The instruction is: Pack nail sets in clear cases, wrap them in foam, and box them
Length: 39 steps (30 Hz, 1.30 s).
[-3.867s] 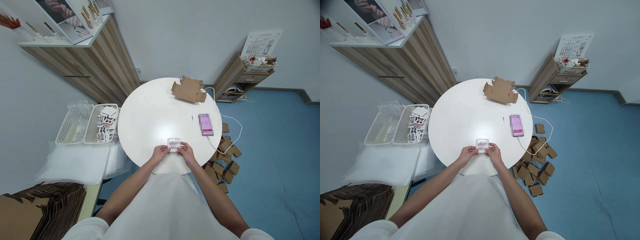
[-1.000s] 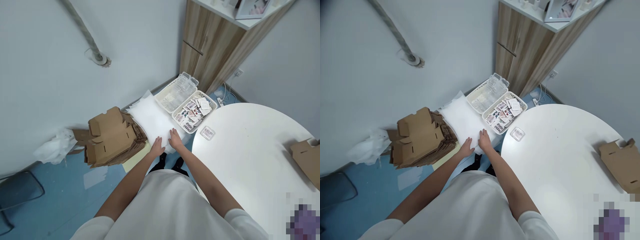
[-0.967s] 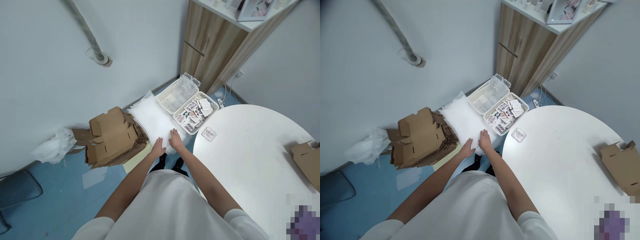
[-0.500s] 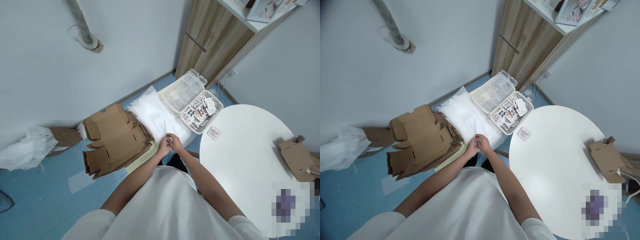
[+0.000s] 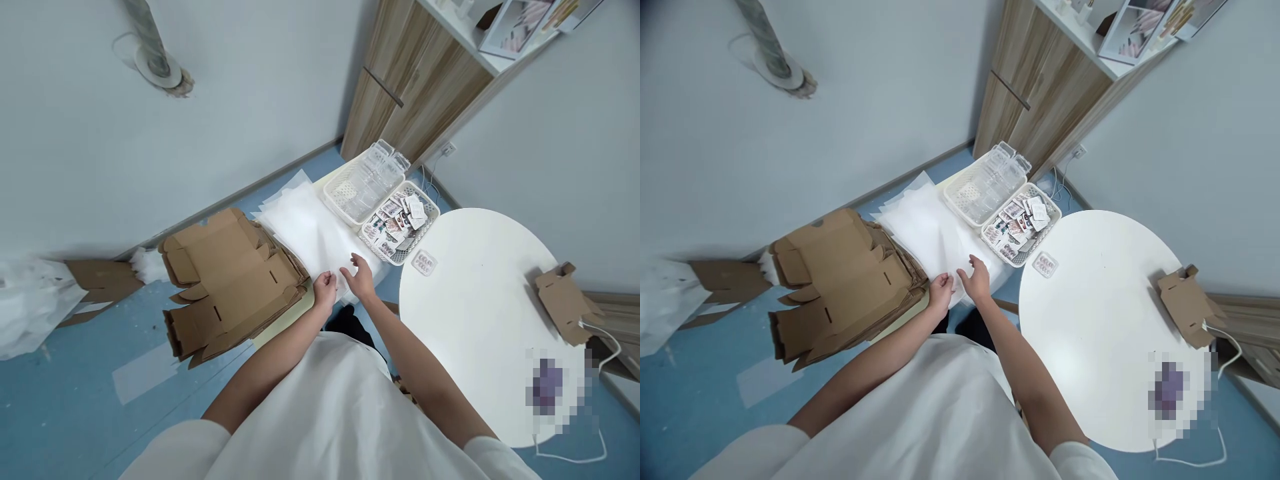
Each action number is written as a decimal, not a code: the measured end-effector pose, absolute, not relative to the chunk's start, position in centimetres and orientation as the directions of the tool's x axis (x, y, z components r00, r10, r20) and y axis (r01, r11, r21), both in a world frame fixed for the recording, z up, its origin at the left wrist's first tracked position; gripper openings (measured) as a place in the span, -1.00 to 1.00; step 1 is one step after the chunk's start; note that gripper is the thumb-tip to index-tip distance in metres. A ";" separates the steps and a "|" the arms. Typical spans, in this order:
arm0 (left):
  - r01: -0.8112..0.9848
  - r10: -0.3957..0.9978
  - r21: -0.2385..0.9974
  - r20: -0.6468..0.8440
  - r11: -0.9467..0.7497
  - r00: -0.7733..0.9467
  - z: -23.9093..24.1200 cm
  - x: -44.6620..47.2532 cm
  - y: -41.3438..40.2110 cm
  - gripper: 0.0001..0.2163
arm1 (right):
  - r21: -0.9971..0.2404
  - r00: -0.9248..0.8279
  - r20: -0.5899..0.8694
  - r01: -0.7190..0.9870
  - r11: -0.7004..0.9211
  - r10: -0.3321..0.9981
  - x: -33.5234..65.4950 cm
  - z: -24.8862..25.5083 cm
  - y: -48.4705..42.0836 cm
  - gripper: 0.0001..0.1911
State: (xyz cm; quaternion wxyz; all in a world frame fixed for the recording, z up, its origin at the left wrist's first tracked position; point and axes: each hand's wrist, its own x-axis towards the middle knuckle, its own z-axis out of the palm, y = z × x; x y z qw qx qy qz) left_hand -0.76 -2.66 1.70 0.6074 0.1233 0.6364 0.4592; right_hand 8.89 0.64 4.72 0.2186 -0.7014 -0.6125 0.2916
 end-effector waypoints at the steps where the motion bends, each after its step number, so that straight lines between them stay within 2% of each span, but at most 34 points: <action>1: -0.382 0.720 0.744 -0.652 0.548 -0.238 1.7 -1.0 -2.7 -0.83 | -0.628 0.048 -0.191 0.762 -0.160 0.980 8.9 4.9 0.9 -0.44; 3: -0.344 0.733 0.763 -0.635 0.547 -0.242 1.6 -1.3 -2.9 -0.84 | -0.527 0.027 -0.239 0.836 -0.153 0.971 8.6 5.5 1.4 -0.49; 5: -0.312 0.751 0.777 -0.620 0.546 -0.228 1.5 -1.5 -3.1 -0.83 | -0.410 0.028 -0.204 0.905 -0.111 0.979 8.1 6.2 1.7 -0.50; 8: -0.306 0.775 0.789 -0.600 0.533 -0.198 1.4 -1.2 -3.2 -0.79 | -0.290 -0.071 -0.169 0.957 0.020 0.983 7.1 7.5 1.5 -0.49; 11: -0.344 0.796 0.794 -0.579 0.502 -0.176 1.5 -0.8 -3.2 -0.78 | -0.236 -0.193 -0.178 0.960 0.149 0.965 6.3 8.3 1.2 -0.55; 14: -0.358 0.813 0.801 -0.560 0.480 -0.162 1.5 -0.4 -3.2 -0.80 | -0.235 -0.286 -0.178 0.941 0.241 0.941 5.8 8.2 1.3 -0.72; 16: -0.329 0.818 0.810 -0.553 0.485 -0.158 1.5 -0.4 -3.3 -0.77 | -0.273 -0.301 -0.191 0.930 0.244 0.934 5.9 7.8 1.6 -0.77; 21: -0.192 0.826 0.844 -0.532 0.501 -0.186 1.6 -0.7 -3.5 -0.58 | -0.465 -0.102 -0.163 0.885 0.015 0.981 7.7 7.5 2.1 -0.70; 26: 0.073 0.843 0.853 -0.493 0.517 -0.216 2.0 -0.3 -3.5 -0.48 | -0.660 -0.064 0.002 0.750 0.049 0.998 10.2 8.9 1.4 -0.67; 28: 0.167 0.862 0.853 -0.455 0.494 -0.226 2.4 0.2 -3.5 -0.45 | -0.722 0.058 0.068 0.692 0.009 0.996 11.1 9.5 1.0 -0.68; 31: 0.244 0.878 0.845 -0.435 0.475 -0.203 3.1 1.3 -3.4 -0.39 | -0.856 0.341 0.104 0.508 -0.090 0.934 12.6 10.2 0.3 -0.67; 34: 0.239 0.881 0.847 -0.454 0.474 -0.134 3.7 2.9 -3.5 -0.39 | -0.939 0.538 0.063 0.317 -0.133 0.841 14.8 10.7 -1.1 -0.66; 39: 0.164 0.912 0.909 -0.400 0.382 0.095 4.4 7.1 -4.3 -0.44 | -0.973 0.737 -0.034 0.130 -0.191 0.675 20.5 10.0 -6.8 -0.66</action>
